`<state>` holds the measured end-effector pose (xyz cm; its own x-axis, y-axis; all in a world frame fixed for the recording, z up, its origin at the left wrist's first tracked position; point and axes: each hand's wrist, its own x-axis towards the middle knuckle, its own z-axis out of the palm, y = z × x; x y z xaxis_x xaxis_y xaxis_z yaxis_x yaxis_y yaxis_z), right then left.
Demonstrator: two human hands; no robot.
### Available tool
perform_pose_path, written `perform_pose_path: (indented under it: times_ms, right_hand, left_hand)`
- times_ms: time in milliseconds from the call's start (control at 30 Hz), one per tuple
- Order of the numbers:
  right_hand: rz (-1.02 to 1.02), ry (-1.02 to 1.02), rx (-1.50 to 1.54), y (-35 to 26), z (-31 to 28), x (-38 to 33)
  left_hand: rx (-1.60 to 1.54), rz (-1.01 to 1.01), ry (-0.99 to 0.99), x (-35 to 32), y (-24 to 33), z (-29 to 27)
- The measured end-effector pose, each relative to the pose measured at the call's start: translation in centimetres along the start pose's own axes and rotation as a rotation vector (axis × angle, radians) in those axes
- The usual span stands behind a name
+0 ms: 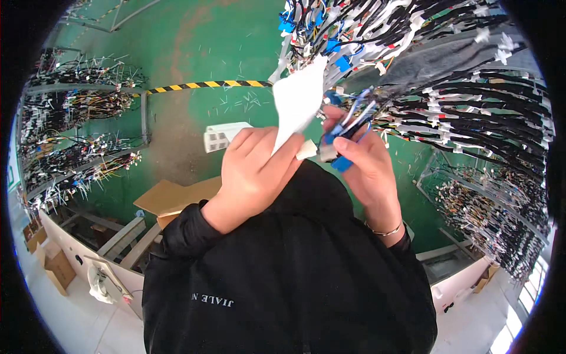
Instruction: Apply QR code labels to the connectors of a large wire harness assembly.
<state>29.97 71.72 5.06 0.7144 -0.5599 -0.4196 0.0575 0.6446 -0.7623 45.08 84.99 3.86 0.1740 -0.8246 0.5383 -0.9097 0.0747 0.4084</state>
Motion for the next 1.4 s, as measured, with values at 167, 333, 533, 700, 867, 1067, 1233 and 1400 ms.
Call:
perform_pose_path:
  times_ms: [167, 333, 533, 700, 867, 1067, 1233, 1400]
  right_hand:
    - [0.058, -0.013, -0.069, 0.5, 0.3, -1.1]
    - [-0.038, 0.048, -0.050, 0.6, 1.8, -1.2]
    - [-0.053, -0.001, 0.018, 1.2, 0.5, -1.1]
    - [-0.117, -0.159, 0.011, 0.3, -0.4, -1.1]
    - [-0.097, -0.211, -0.197, 0.6, -0.5, -1.7]
    - [-0.213, -0.159, -0.268, 1.2, 0.0, -2.1]
    - [-0.365, -0.140, -0.370, 1.3, 0.6, -2.1]
    - [-0.472, -0.118, -0.572, 1.4, 0.3, -1.7]
  left_hand:
    - [0.193, 0.140, 0.139, 0.7, 0.4, 0.2]
    - [0.202, 0.153, 0.149, 0.5, 0.3, 1.0]
    - [-0.146, -0.113, 0.003, 0.8, 1.0, 0.3]
    - [-0.965, -0.803, -0.067, 2.9, 0.7, -2.9]
    - [-1.108, -0.700, 0.037, 2.3, -0.4, -2.2]
    - [-0.962, -0.718, 0.011, 2.4, 0.9, -2.1]
    - [-1.173, -0.800, 0.096, 2.1, 0.6, -1.8]
    - [0.106, -0.375, 0.240, 2.8, 0.9, -2.5]
